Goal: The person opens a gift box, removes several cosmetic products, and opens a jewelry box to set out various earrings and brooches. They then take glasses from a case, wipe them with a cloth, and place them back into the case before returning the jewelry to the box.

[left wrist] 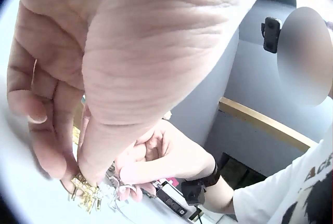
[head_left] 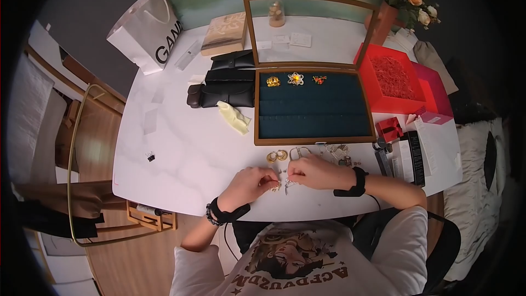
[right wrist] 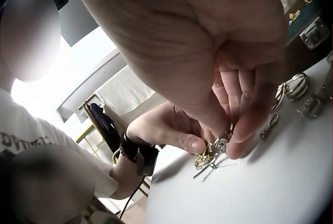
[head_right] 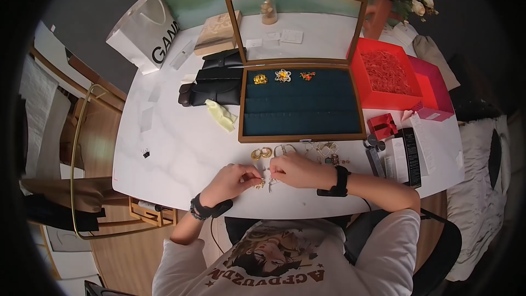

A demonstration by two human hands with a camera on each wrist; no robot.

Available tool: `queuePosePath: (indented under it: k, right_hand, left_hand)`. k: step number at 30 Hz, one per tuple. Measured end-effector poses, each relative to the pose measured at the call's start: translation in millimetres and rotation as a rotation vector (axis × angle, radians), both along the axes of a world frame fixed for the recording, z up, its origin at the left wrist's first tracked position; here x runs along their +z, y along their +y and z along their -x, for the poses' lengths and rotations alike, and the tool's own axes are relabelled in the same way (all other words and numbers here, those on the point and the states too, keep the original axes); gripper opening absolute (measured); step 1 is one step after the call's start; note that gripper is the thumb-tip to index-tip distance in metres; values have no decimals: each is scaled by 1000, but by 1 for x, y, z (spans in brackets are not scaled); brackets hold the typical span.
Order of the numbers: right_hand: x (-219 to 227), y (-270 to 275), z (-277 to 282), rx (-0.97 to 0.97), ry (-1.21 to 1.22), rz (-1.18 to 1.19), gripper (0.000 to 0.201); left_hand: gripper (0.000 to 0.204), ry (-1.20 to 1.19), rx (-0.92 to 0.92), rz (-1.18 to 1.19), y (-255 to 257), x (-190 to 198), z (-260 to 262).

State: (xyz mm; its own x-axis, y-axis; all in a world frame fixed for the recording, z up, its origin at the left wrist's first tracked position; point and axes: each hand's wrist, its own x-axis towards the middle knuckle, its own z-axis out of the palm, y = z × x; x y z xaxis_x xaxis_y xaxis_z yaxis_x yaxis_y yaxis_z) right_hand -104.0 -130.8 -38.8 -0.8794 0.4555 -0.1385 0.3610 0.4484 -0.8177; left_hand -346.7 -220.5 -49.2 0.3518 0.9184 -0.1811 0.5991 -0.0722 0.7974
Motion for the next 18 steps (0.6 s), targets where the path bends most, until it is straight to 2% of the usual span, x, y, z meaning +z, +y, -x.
queuePosePath:
  k: [3, 5, 6, 8, 9, 10, 11, 13, 15, 17, 18]
  right_hand:
    - [2, -4, 3, -86, 43, 3, 18]
    - [10, -7, 1, -124, 11, -134, 24]
    - [13, -7, -2, -129, 7, -128, 24]
    - [15, -12, -11, -193, 107, -355, 31]
    - [27, -17, -21, -199, 98, -340, 31]
    - [45, -25, -35, -106, -65, -296, 34]
    - [54, -30, -49, -11, -225, -252, 38]
    - [49, -43, -84, 16, -273, -235, 39]
    - [52, -51, -116, 55, -326, -217, 41]
    - [62, -50, -138, -39, -519, 221, 43]
    - [57, -57, -147, -42, -522, 212, 45]
  left_hand:
    - [11, 79, 17, -64, -2, 4, -3]
    - [11, 143, 15, -123, -3, 12, -8]
    - [13, 193, 66, -204, -3, 16, -11]
    - [16, 235, 108, -261, -8, 23, -16]
    - [16, 222, 148, -311, -9, 27, -18]
    - [17, 208, 187, -357, -12, 32, -21]
    - [17, 200, 177, -341, -22, 42, -28]
    - [17, -32, 46, -28, -52, 57, -44]
    - [18, -201, -407, 118, -83, 6, -54]
    - [23, -388, -241, 217, -108, -78, -66]
    - [31, -423, -178, 283, -110, -120, -70]
